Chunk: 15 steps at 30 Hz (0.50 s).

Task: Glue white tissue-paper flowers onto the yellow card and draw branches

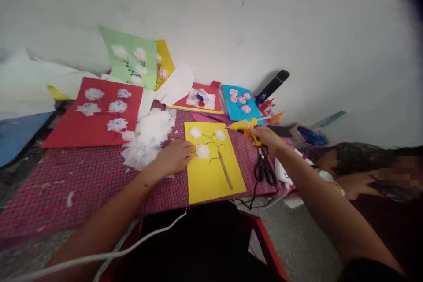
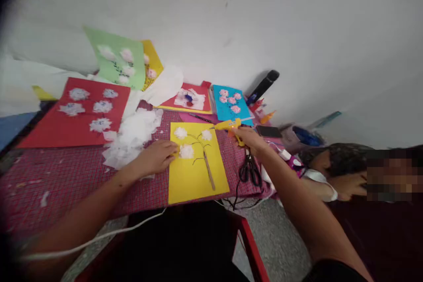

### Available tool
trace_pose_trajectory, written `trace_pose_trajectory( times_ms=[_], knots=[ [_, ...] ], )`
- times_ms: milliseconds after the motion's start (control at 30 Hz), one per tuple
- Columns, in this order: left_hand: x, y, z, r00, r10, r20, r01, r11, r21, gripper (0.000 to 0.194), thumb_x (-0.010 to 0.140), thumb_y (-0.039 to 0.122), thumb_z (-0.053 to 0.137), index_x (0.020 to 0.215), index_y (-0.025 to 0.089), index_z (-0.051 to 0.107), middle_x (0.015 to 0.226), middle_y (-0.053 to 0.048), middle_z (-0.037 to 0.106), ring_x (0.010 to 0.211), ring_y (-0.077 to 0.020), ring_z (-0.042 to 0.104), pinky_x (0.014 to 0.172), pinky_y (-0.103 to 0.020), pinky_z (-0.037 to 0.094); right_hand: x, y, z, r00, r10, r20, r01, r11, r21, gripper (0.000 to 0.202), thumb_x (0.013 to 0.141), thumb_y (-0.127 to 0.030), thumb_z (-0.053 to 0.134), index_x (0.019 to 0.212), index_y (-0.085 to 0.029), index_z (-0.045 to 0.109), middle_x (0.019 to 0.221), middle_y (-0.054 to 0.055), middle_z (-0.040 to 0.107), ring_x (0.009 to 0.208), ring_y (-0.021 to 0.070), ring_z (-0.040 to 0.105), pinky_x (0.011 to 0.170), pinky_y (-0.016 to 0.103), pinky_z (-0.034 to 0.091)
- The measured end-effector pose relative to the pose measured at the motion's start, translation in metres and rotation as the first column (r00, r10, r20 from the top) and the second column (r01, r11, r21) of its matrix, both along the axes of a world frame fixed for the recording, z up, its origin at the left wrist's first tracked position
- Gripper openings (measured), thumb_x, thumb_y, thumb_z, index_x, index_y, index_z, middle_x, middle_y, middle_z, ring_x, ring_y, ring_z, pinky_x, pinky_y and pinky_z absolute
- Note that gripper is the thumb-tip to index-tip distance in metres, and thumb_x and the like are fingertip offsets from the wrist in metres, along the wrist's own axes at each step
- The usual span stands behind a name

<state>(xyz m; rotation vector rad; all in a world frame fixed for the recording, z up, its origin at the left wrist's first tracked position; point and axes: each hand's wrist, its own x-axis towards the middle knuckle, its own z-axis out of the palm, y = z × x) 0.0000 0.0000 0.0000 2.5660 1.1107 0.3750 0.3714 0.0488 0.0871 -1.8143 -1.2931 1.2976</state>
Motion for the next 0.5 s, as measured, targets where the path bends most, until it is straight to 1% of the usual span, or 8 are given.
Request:
trace_pose_trajectory(
  times_ms=[100, 167, 267, 333, 400, 500],
  knots=[
    [0.001, -0.001, 0.002, 1.0, 0.022, -0.005, -0.022, 1.0, 0.0, 0.017, 0.098, 0.021, 0.053, 0.108, 0.018, 0.066, 0.116, -0.01, 0.071, 0.115, -0.0281, 0.065, 0.1, -0.044, 0.048, -0.007, 0.007, -0.004, 1.0, -0.019, 0.019, 0.018, 1.0, 0.021, 0.028, 0.098, -0.039, 0.064, 0.082, -0.016, 0.065, 0.06, -0.001, 0.061, 0.045, 0.0079, 0.054, 0.039, 0.017, 0.039],
    [0.0, -0.001, 0.002, 1.0, 0.027, -0.003, -0.027, 1.0, 0.012, 0.017, 0.097, 0.021, 0.053, 0.108, 0.019, 0.067, 0.117, -0.01, 0.071, 0.115, -0.0282, 0.065, 0.1, -0.044, 0.048, -0.013, 0.012, -0.004, 0.999, -0.019, 0.03, 0.018, 0.999, 0.038, 0.028, 0.095, -0.039, 0.068, 0.079, -0.016, 0.063, 0.057, -0.002, 0.058, 0.042, 0.0075, 0.05, 0.037, 0.017, 0.036],
    [-0.001, -0.002, 0.002, 1.0, 0.02, 0.011, -0.021, 0.999, 0.031, 0.018, 0.098, 0.023, 0.052, 0.108, 0.019, 0.066, 0.118, -0.01, 0.071, 0.115, -0.028, 0.064, 0.101, -0.045, 0.048, -0.018, 0.019, -0.002, 0.999, 0.022, 0.031, -0.024, 0.998, 0.061, 0.022, 0.087, -0.031, 0.076, 0.079, -0.017, 0.061, 0.053, -0.005, 0.054, 0.039, 0.0063, 0.044, 0.035, 0.017, 0.03],
    [0.0, -0.002, 0.001, 0.999, 0.022, 0.028, -0.023, 0.999, 0.031, 0.017, 0.098, 0.023, 0.052, 0.107, 0.02, 0.066, 0.116, -0.01, 0.071, 0.113, -0.0271, 0.065, 0.1, -0.044, 0.048, -0.017, 0.019, -0.004, 0.999, 0.027, 0.022, -0.029, 0.997, 0.073, 0.02, 0.081, -0.023, 0.08, 0.082, -0.018, 0.061, 0.051, -0.006, 0.053, 0.039, 0.0065, 0.043, 0.034, 0.017, 0.03],
    [0.002, -0.002, 0.001, 0.999, 0.029, 0.038, -0.029, 0.999, 0.018, 0.015, 0.097, 0.023, 0.052, 0.103, 0.02, 0.065, 0.114, -0.009, 0.072, 0.111, -0.0267, 0.065, 0.099, -0.043, 0.048, -0.009, 0.015, -0.011, 0.999, -0.04, -0.009, 0.041, 0.997, 0.061, 0.02, 0.078, -0.018, 0.08, 0.085, -0.019, 0.061, 0.052, -0.006, 0.055, 0.04, 0.0075, 0.047, 0.035, 0.016, 0.034],
    [0.002, 0.001, 0.002, 0.998, 0.024, 0.065, -0.024, 1.0, 0.001, 0.012, 0.096, 0.021, 0.052, 0.098, 0.02, 0.064, 0.111, -0.01, 0.072, 0.109, -0.027, 0.066, 0.1, -0.044, 0.049, 0.007, 0.004, -0.027, 0.984, -0.165, -0.059, 0.165, 0.986, -0.02, 0.016, 0.078, -0.016, 0.074, 0.082, -0.019, 0.058, 0.057, -0.002, 0.062, 0.043, 0.0096, 0.055, 0.039, 0.018, 0.045]
  ],
)
